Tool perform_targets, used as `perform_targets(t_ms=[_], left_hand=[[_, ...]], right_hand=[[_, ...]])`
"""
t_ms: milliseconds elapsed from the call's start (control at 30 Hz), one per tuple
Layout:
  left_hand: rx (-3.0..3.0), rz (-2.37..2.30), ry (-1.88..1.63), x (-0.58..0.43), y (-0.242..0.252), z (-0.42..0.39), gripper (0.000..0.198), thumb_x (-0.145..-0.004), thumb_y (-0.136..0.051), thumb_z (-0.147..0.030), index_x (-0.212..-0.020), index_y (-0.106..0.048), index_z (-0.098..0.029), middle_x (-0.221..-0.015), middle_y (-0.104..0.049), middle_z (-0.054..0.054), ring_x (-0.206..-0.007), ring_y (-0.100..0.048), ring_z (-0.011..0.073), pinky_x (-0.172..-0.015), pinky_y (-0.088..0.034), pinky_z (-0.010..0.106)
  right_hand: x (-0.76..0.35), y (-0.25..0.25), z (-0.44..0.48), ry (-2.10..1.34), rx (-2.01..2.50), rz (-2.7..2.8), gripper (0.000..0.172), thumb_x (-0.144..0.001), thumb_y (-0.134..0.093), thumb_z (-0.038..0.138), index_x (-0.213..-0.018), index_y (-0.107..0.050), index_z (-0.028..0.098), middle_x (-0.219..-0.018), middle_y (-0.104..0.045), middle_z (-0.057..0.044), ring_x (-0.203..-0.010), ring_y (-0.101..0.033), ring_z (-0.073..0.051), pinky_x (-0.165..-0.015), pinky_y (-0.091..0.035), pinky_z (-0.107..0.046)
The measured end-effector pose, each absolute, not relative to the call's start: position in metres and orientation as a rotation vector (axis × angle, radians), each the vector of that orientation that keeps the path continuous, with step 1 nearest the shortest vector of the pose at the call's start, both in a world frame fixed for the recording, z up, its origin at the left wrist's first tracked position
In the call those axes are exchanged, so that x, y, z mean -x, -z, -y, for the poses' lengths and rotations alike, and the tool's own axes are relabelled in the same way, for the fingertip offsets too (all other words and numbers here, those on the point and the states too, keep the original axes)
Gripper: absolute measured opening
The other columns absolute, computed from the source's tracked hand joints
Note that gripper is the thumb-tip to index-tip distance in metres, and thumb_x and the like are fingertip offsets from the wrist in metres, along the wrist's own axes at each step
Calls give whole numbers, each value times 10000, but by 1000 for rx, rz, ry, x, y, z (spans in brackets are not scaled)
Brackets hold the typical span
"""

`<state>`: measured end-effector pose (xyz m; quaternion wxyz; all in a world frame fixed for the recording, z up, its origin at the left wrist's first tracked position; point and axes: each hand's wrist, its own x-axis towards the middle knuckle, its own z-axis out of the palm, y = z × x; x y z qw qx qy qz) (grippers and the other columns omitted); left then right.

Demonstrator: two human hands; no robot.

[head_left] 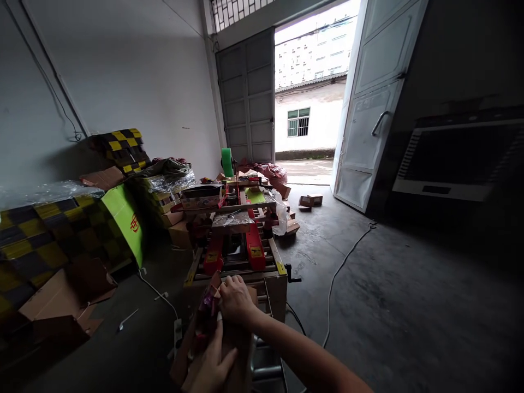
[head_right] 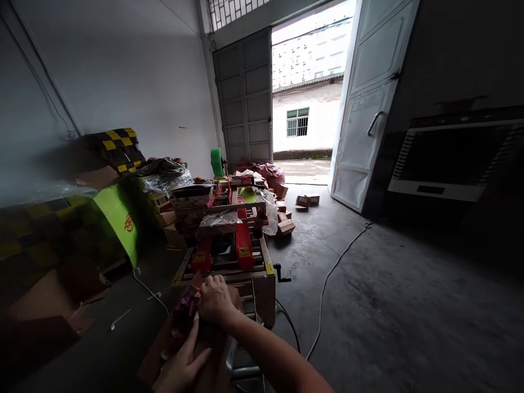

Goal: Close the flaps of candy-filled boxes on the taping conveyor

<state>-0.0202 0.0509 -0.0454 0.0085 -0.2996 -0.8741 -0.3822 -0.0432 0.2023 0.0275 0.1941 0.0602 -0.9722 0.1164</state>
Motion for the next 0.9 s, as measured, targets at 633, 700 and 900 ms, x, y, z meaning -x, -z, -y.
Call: perform_targets(t_ms=[633, 700, 900], left_hand=[[752, 2209, 1201, 2, -37, -18, 465, -877, -461, -342, -1316, -398, -201, -1397, -375, 123, -1329, -330, 270, -1141, -220, 449], [675, 2347, 1526, 37, -42, -6, 528, -905, -362, -462, -1355, -377, -187, -1421, -384, 109, -1348, -313, 265, -1133, -239, 454], [751, 2603, 2570, 92, -3, -20, 781, -845, -148, -712, -1334, -457, -187, -1269, -574, 110, -1273, -446, 273, -1019, -397, 490]], right_hand=[[-4, -4, -182, -335, -501, 2823, 400, -874, -478, 348, -1205, -576, 145, -1473, -296, -165, -1314, -288, -323, -1056, -157, -656], [-1, -3, -176, -312, -499, 2835, 397, -867, -482, 325, -1181, -590, 109, -1466, -294, -192, -1316, -279, -350, -1047, -146, -675], [-1, -2, -176, -319, -528, 2837, 406, -865, -478, 350, -1154, -609, 97, -1450, -316, -208, -1318, -281, -354, -1068, -118, -654]])
